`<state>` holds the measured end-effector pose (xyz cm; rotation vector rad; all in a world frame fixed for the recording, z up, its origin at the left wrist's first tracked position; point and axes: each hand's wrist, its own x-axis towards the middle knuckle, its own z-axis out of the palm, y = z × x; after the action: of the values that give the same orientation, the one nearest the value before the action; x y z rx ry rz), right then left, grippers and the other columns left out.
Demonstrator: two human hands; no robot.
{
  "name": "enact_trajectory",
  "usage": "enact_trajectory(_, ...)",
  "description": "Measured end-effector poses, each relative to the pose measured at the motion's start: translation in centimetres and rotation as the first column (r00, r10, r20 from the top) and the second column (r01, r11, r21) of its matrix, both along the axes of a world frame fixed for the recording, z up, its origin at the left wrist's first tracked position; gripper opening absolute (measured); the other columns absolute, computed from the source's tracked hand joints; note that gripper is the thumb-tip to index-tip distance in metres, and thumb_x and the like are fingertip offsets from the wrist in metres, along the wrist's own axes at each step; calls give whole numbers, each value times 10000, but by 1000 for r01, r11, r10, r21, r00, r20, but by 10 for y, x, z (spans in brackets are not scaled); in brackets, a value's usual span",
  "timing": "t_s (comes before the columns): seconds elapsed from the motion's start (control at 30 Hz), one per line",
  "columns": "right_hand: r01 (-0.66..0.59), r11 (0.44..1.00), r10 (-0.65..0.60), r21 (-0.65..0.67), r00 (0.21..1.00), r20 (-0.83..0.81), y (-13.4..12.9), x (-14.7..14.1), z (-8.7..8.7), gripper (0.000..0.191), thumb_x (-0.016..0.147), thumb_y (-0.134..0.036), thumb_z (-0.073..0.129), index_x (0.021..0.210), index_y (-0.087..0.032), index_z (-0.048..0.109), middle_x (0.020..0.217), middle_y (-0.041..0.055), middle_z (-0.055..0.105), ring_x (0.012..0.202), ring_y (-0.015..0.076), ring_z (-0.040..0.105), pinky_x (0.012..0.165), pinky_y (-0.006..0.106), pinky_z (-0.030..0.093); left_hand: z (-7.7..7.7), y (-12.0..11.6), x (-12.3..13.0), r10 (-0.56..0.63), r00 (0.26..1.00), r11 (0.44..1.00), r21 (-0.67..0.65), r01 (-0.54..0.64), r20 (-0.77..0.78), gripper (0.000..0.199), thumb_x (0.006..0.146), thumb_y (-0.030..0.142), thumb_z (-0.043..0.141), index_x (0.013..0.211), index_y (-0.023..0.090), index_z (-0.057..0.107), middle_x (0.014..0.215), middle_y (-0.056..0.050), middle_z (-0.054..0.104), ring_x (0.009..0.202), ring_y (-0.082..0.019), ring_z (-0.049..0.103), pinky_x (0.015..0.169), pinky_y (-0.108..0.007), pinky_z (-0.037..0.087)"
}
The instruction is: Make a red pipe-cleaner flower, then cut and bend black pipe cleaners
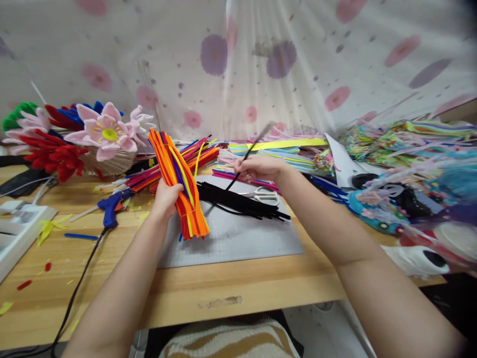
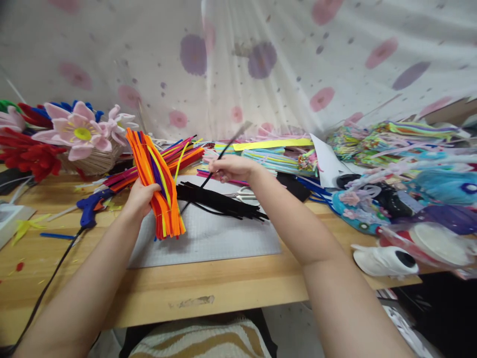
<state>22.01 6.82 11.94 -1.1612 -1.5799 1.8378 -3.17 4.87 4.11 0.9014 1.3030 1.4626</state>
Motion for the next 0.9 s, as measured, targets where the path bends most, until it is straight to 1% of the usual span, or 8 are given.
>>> enact_trajectory(0.13,121,976,-141,183,985,99,0,42,25,99,677,-179,624,703,-170,529,587,-34,499,527,60,462,509,187,380,3,2,-9,43,998,999,23,-42,-48,367,457,44,540,800,167,577,776,-23,645,747,-205,625,711,-342,530)
enact_trajectory(0.23,-116,962,-2,249,903,429,3,53,35,93,660,-189,657,676,-173,566,578,-22,521,531,75,469,509,202,368,8,2,-12,31,999,999,38,-30,-27,369,450,40,543,798,159,573,761,-18,635,708,-193,617,690,-332,526)
enact_trajectory(0.33,-373,914,152,158,677,721,10,41,19,106,600,-169,702,609,-169,596,550,-18,539,502,82,472,473,209,346,15,0,-10,-38,997,999,12,37,66,370,443,50,553,797,154,567,741,-7,629,682,-176,607,675,-315,522)
enact_trajectory(0.43,-407,907,144,103,532,834,16,17,-14,157,569,-161,727,537,-177,575,511,-19,530,497,95,494,463,211,357,17,-3,-7,-135,978,990,-21,140,160,378,446,71,564,816,145,577,751,-15,644,676,-175,610,669,-317,526)
enact_trajectory(0.53,-178,944,-56,278,745,664,16,-10,-41,189,603,-235,758,620,-173,581,603,1,578,590,121,566,539,213,443,14,-6,-6,-243,942,967,-23,255,231,385,453,79,579,833,141,602,785,-28,667,689,-181,622,676,-322,534)
enact_trajectory(0.63,53,994,-73,98,974,214,8,-38,-52,249,744,-380,669,864,-174,598,860,53,653,730,132,632,663,244,526,11,-7,-3,-293,914,951,-16,309,280,364,461,77,589,817,143,628,785,-30,677,698,-190,631,682,-329,541)
enact_trajectory(0.73,0,991,-20,-131,989,-148,-1,-67,-53,319,792,-446,611,983,-192,588,979,69,660,825,135,645,742,258,537,11,-7,0,-295,906,948,-25,317,304,352,496,106,609,843,151,647,804,-35,687,733,-211,642,710,-350,543)
enact_trajectory(0.9,108,993,-94,43,962,-258,-14,-98,-49,321,721,-307,698,1005,-218,577,1039,22,655,934,133,615,793,235,507,21,-9,9,-344,886,933,3,361,313,329,675,335,538,912,138,653,880,-82,695,911,-268,638,794,-391,524)
